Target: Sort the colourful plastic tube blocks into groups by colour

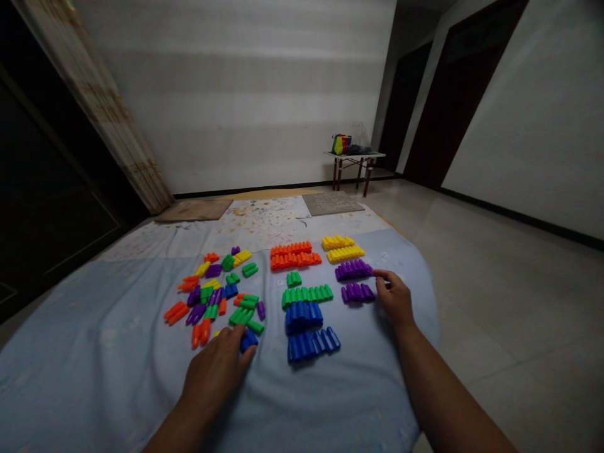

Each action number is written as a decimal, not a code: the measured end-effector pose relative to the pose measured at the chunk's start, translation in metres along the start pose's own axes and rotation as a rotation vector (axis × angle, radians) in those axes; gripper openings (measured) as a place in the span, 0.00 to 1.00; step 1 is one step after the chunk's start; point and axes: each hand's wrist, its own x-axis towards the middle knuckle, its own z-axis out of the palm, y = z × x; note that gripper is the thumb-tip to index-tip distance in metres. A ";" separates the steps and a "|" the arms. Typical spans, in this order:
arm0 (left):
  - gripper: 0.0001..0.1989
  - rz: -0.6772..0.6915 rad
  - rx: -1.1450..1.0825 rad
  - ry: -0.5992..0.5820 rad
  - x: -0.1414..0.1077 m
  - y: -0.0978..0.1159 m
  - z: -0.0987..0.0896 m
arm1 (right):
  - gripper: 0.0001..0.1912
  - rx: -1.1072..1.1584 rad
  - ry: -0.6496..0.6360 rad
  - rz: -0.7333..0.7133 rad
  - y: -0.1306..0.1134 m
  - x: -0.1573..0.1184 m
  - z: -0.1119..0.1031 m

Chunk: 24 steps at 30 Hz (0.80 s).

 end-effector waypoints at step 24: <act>0.20 0.124 -0.466 -0.175 -0.001 0.017 0.012 | 0.18 -0.013 0.016 0.039 0.000 -0.003 -0.002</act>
